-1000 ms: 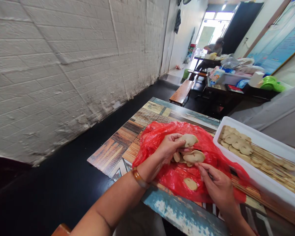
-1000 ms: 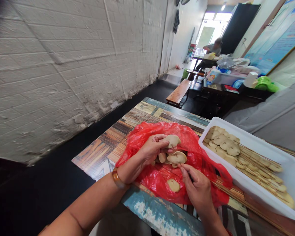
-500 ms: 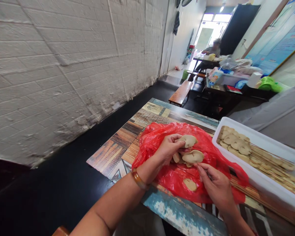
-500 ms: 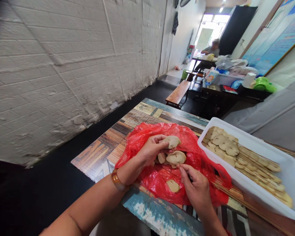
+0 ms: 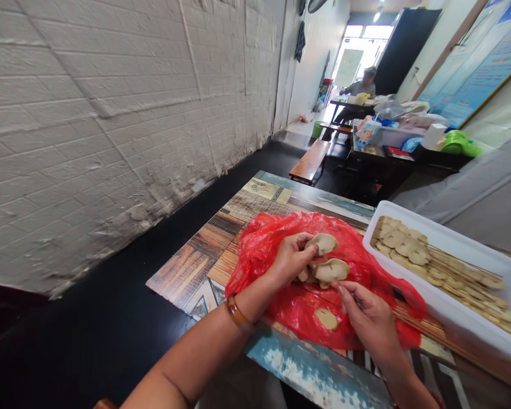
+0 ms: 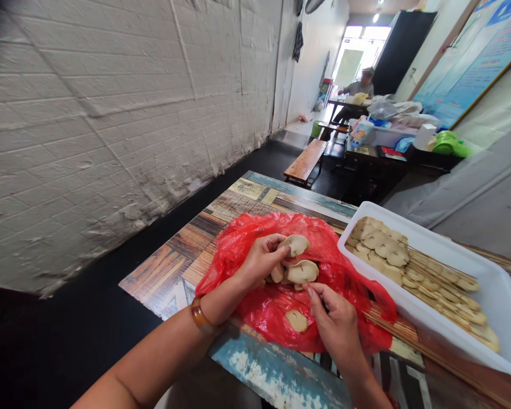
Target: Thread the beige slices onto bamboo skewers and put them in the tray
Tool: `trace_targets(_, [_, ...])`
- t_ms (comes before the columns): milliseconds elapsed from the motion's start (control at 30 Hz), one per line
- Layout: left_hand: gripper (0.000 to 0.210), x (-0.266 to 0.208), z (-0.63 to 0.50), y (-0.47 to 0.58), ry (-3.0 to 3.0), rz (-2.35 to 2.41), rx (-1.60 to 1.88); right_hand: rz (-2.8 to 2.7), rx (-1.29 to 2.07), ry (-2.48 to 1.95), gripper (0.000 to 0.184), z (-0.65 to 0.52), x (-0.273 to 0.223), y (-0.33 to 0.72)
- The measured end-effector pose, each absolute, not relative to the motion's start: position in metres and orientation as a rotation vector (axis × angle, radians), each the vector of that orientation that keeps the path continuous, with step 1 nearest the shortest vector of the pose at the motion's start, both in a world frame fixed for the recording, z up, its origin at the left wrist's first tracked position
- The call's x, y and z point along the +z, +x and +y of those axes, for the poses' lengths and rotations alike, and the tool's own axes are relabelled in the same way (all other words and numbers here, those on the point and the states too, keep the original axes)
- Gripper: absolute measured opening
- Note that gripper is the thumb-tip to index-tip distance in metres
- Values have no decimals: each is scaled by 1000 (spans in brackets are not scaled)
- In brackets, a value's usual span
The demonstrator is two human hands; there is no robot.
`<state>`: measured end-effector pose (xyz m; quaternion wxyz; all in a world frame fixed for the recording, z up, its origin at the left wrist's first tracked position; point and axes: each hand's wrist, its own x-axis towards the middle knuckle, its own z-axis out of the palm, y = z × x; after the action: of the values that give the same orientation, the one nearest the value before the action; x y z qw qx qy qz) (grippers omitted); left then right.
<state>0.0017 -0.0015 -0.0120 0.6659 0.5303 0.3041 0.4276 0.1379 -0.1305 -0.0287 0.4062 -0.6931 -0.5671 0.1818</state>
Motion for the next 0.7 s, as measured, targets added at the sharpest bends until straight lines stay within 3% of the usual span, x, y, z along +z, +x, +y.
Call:
trace_targets(233, [23,-7,-4,-1,1029,605,872,-1329,587,-1736,34,-130,-28,136])
trace_targets(500, [46,-10,2,-2,772,486,750,-1094,937,-1578,35,-128,-38,139])
trace_targets(700, [44,-14,-1,-1,737,441,706,-1088,982,-1569,35,-128,-37,134])
